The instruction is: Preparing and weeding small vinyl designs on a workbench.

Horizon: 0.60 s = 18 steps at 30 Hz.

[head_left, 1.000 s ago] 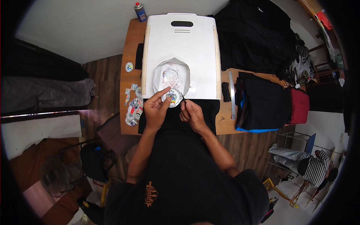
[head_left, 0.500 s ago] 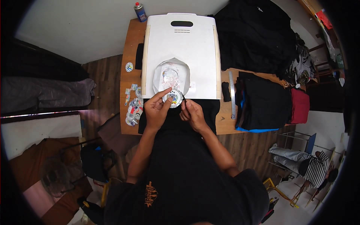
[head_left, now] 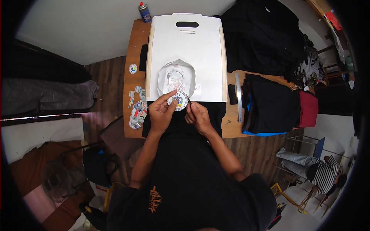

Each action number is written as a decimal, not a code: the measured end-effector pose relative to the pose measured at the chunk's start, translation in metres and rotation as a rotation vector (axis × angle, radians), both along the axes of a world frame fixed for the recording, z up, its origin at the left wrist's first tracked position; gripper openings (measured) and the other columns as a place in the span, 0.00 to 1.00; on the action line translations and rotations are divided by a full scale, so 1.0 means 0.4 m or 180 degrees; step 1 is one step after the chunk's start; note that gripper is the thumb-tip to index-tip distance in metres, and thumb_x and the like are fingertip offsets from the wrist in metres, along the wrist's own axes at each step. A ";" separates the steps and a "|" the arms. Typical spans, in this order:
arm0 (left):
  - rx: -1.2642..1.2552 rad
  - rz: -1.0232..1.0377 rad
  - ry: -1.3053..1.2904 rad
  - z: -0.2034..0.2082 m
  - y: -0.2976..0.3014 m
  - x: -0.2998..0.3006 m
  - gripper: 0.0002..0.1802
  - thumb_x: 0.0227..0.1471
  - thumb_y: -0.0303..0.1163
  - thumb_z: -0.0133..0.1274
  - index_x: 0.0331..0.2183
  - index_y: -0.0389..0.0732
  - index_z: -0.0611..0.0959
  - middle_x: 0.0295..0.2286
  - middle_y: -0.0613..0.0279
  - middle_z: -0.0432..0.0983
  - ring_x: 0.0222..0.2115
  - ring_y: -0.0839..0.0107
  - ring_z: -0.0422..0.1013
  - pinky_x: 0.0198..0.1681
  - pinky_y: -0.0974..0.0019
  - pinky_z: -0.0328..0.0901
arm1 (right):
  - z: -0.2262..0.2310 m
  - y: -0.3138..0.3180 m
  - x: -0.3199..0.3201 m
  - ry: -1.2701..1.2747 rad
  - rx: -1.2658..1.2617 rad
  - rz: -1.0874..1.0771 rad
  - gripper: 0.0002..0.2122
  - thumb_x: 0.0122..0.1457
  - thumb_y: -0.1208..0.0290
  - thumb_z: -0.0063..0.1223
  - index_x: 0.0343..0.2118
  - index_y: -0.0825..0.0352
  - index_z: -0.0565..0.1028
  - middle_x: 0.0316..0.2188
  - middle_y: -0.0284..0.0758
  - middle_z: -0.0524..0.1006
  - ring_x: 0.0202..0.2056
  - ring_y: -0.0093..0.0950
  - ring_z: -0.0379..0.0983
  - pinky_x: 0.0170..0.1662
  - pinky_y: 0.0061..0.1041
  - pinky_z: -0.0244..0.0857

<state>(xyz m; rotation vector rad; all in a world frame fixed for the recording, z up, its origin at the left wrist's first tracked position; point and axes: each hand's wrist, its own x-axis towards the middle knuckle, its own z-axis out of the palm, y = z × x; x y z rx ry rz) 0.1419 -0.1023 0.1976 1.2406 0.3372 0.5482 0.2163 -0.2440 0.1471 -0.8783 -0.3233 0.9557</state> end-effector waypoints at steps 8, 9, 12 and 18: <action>0.0009 -0.0012 -0.0008 0.000 0.000 0.003 0.20 0.56 0.16 0.51 0.51 0.25 0.75 0.41 0.53 0.78 0.39 0.79 0.73 0.41 0.78 0.67 | -0.009 0.002 0.003 -0.0046 0.0008 -0.0040 0.18 0.71 0.56 0.36 0.30 0.66 0.66 0.12 0.23 0.53 0.13 0.15 0.45 0.20 0.19 0.44; 0.0002 -0.0010 -0.0001 0.001 0.000 0.003 0.20 0.56 0.16 0.51 0.51 0.25 0.75 0.41 0.53 0.78 0.39 0.79 0.73 0.41 0.78 0.67 | -0.008 0.002 0.004 -0.0030 0.0023 -0.0036 0.18 0.71 0.56 0.36 0.30 0.66 0.66 0.12 0.23 0.53 0.13 0.15 0.46 0.20 0.19 0.44; 0.0007 -0.0022 0.0008 0.002 0.003 0.002 0.20 0.56 0.15 0.51 0.51 0.25 0.75 0.41 0.53 0.78 0.39 0.79 0.73 0.41 0.78 0.67 | -0.005 0.001 0.003 0.0019 0.0025 -0.0041 0.17 0.71 0.56 0.36 0.31 0.65 0.66 0.12 0.23 0.53 0.13 0.15 0.46 0.20 0.19 0.44; 0.0049 0.0090 0.0055 -0.026 0.009 0.001 0.17 0.55 0.15 0.52 0.49 0.25 0.76 0.41 0.54 0.77 0.39 0.77 0.74 0.42 0.77 0.67 | -0.012 -0.001 0.005 0.0051 -0.0005 -0.0082 0.17 0.71 0.56 0.36 0.32 0.65 0.66 0.13 0.23 0.53 0.13 0.15 0.46 0.20 0.19 0.44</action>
